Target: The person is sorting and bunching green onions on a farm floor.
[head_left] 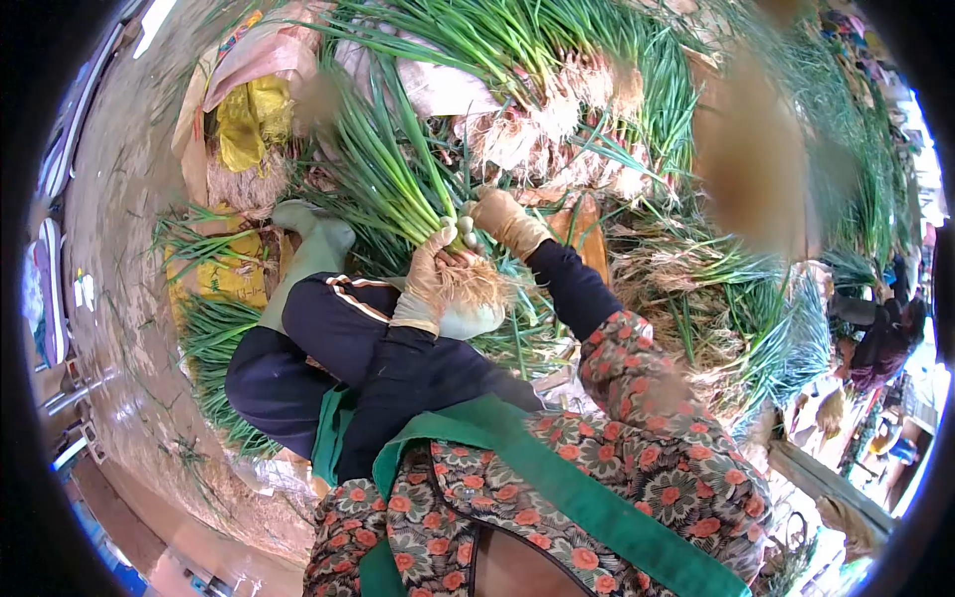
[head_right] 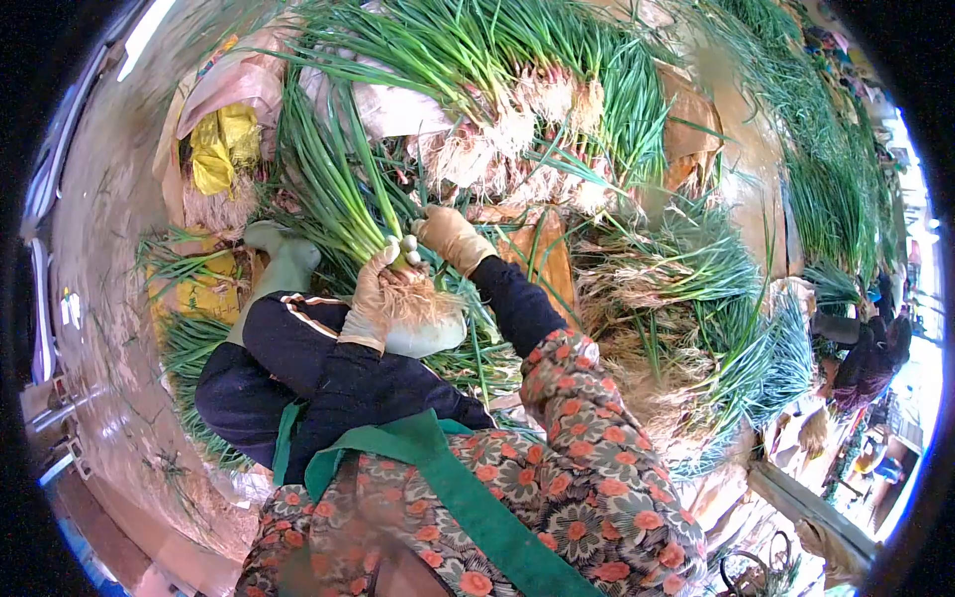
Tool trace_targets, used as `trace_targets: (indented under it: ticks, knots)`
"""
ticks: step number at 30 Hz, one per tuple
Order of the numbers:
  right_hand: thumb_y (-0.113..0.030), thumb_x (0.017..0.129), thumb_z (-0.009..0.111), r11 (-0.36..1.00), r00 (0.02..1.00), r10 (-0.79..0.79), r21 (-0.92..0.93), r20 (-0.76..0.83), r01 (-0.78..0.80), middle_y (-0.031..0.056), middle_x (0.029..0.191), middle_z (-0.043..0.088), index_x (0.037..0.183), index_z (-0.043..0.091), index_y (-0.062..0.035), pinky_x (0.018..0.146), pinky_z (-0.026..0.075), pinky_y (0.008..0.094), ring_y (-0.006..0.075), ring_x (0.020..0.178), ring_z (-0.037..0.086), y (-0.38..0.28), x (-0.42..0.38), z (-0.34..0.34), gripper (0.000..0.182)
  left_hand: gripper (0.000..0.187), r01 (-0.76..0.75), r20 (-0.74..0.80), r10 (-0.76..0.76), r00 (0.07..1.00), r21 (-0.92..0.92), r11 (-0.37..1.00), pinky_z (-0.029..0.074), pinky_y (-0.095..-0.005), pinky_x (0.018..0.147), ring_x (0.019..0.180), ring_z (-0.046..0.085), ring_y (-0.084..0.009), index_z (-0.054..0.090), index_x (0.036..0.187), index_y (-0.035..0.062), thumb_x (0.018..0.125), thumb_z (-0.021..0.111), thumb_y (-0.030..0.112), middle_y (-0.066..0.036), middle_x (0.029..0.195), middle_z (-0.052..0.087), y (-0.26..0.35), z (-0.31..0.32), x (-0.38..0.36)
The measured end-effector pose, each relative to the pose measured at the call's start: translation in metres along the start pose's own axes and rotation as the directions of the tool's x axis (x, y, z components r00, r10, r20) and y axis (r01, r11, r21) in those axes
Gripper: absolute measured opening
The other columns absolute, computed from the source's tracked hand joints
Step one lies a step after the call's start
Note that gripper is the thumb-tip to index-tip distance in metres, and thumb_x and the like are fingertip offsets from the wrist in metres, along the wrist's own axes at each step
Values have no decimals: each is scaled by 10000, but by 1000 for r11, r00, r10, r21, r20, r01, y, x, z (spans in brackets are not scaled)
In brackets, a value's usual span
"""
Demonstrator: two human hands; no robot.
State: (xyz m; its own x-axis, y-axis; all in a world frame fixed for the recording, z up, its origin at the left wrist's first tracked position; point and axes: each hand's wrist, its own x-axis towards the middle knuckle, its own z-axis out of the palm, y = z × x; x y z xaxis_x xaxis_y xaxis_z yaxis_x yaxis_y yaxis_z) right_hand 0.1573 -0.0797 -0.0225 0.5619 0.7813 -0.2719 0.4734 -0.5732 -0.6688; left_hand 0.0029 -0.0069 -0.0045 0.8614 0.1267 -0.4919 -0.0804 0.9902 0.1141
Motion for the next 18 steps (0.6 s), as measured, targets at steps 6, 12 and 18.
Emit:
trace_targets:
  ticks: [6,12,18]
  knots:
    - [-294,867,489,814,979,164,544,124,-205,155,766,631,887,574,-30,633,494,400,315,706,613,6,10,1,277,207,-179,-257,177,950,15,984,525,-408,730,673,591,-197,585,920,12,764,664,123,-92,795,614,-6,14,5]
    - [-298,931,423,-183,860,140,867,490,-464,-70,488,350,788,499,-111,349,291,266,120,368,310,-13,25,22,248,150,-202,-93,210,973,92,975,508,-328,616,611,567,-159,559,888,16,796,620,118,-66,739,583,-1,13,6]
    - [-358,851,533,954,930,-106,-228,352,195,62,685,616,988,588,-45,564,467,347,232,593,570,125,52,33,346,204,127,525,221,822,-548,827,423,-260,712,730,529,-83,499,1016,57,847,561,152,-7,902,541,36,36,-17]
